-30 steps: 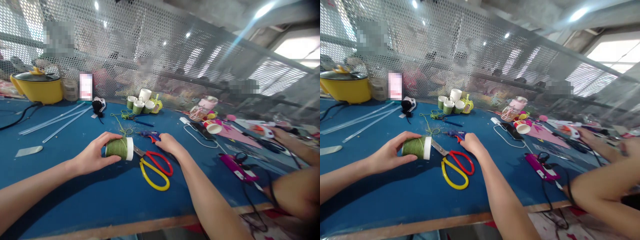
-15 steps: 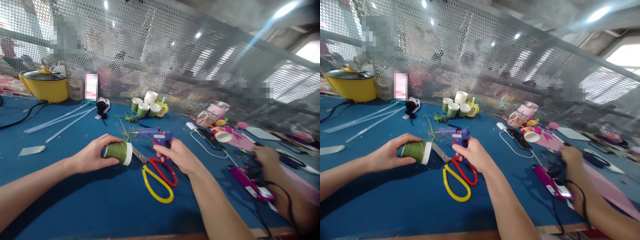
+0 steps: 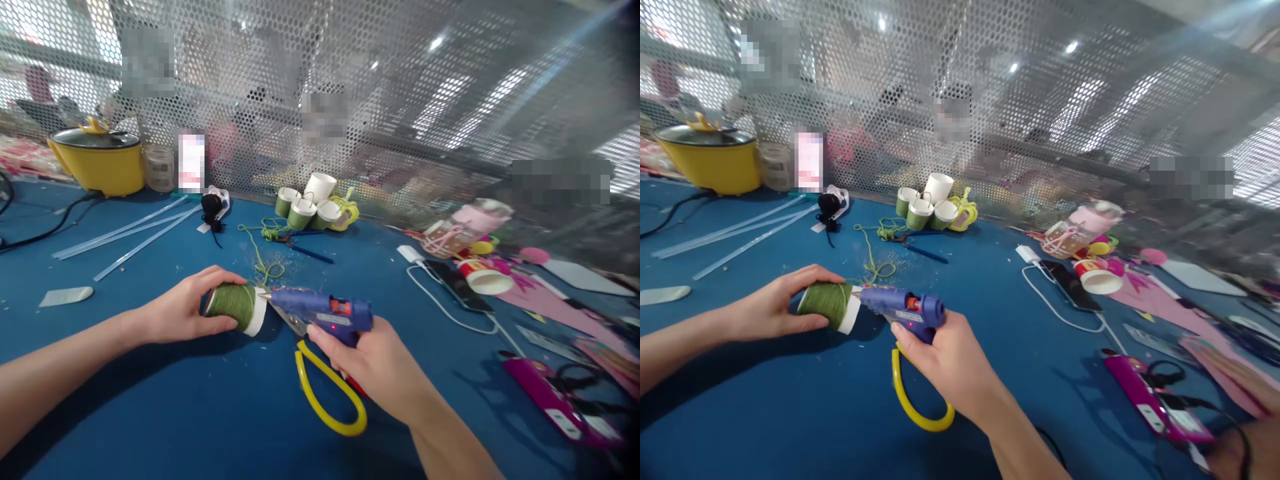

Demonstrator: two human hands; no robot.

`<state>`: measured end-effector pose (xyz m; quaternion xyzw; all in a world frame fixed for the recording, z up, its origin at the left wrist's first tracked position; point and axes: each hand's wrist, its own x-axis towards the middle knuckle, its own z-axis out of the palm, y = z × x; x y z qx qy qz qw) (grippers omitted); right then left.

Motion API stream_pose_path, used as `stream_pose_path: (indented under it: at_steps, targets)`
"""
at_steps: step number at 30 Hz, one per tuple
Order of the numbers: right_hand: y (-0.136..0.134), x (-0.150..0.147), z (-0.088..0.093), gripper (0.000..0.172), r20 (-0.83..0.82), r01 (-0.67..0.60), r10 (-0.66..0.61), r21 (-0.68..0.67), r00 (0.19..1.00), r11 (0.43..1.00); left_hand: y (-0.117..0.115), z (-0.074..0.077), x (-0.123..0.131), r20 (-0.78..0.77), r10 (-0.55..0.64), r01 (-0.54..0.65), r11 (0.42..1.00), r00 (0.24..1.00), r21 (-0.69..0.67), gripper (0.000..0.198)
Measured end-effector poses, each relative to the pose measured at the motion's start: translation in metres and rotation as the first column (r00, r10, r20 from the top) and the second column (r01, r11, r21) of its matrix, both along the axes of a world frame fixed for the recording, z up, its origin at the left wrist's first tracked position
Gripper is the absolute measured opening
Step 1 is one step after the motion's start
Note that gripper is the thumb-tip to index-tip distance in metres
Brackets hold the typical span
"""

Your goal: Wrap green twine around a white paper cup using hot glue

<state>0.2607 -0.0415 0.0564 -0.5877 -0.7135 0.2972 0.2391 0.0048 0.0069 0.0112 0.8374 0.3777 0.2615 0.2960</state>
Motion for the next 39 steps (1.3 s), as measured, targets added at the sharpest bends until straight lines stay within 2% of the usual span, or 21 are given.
stream_pose_path:
  at_steps: [8,17,39]
  targets:
    - [0.0010,-0.0023,-0.0025,0.018,0.019,-0.009,0.008,0.068,1.000,0.998,-0.0007,-0.0006,0.0005,0.012,-0.019,0.019,1.000,1.000,0.010,0.042]
    - [-0.0018,-0.0024,0.0000,0.021,0.077,-0.027,0.026,0.010,0.997,1.000,-0.0002,0.0004,0.0012,-0.007,-0.015,0.015,1.000,1.000,0.021,0.041]
    - [-0.0046,0.0002,-0.0012,0.014,0.112,-0.049,0.045,0.033,0.993,0.998,-0.0015,-0.0005,0.0015,-0.001,-0.001,0.001,1.000,1.000,0.024,0.042]
